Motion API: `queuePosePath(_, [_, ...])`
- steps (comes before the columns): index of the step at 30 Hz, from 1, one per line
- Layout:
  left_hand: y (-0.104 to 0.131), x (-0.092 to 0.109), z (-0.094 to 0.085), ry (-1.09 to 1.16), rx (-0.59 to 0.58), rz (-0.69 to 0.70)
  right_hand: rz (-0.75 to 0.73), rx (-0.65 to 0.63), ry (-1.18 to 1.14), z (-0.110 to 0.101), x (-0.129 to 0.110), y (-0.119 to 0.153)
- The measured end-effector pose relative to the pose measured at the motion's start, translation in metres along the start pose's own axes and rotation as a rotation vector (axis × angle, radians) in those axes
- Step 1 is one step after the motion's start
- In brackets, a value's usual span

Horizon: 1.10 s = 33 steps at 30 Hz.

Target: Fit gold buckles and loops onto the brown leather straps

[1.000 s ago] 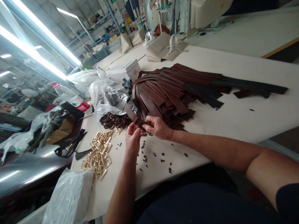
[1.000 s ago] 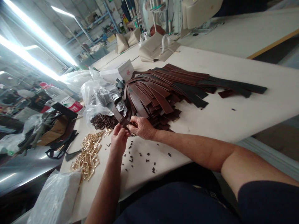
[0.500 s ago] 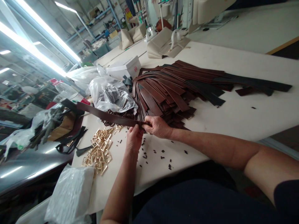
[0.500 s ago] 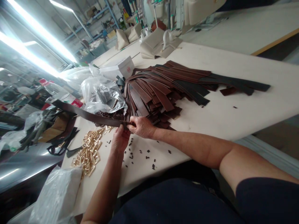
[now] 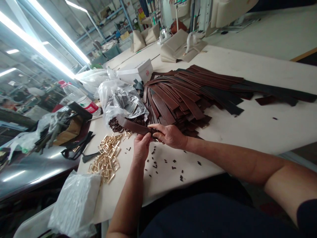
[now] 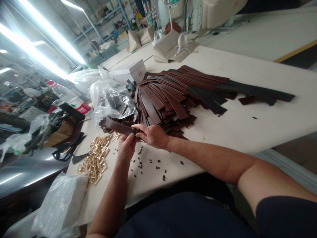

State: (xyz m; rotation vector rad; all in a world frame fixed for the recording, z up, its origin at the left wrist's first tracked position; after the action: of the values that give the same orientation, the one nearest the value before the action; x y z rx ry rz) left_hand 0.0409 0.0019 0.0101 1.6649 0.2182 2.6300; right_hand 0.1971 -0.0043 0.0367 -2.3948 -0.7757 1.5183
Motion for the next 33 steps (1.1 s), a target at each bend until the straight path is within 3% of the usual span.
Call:
queuePosePath(8, [0.000,-0.001,-0.002,0.064,-0.065,-0.107,-0.010,-0.034,-0.144,-0.002,0.001,-0.002])
queuePosePath(15, [-0.002,-0.004,-0.002,0.046,-0.057,-0.080,0.051,-0.054,-0.178,-0.003,0.003,-0.004])
queuePosePath(21, [0.001,-0.006,0.003,0.079,-0.052,-0.103,0.098,0.016,-0.218,-0.002,0.005,0.000])
queuePosePath(26, [0.007,-0.006,0.015,0.040,-0.169,-0.090,0.101,0.050,-0.266,-0.004,0.005,0.001])
queuePosePath(30, [0.012,-0.003,0.018,-0.041,-0.161,-0.024,0.120,0.053,-0.184,-0.005,0.004,0.007])
queuePosePath(32, [0.012,0.000,0.019,-0.062,-0.203,0.023,0.120,0.140,-0.058,-0.010,0.007,0.006])
queuePosePath(33, [0.011,0.004,0.018,-0.057,-0.166,0.060,0.104,0.148,0.012,-0.010,0.008,0.005])
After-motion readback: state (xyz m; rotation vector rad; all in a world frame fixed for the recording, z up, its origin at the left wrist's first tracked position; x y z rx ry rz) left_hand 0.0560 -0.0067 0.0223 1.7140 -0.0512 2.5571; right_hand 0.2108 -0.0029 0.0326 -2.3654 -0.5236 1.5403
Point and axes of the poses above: each hand's wrist, its own y-axis away from the middle knuckle, its own z-axis out of the palm, x = y × z, the point moved 3 cm from there along -y, towards the middle knuckle, and after that the axes turned 3 degrees about x, right-handed, at the moved point
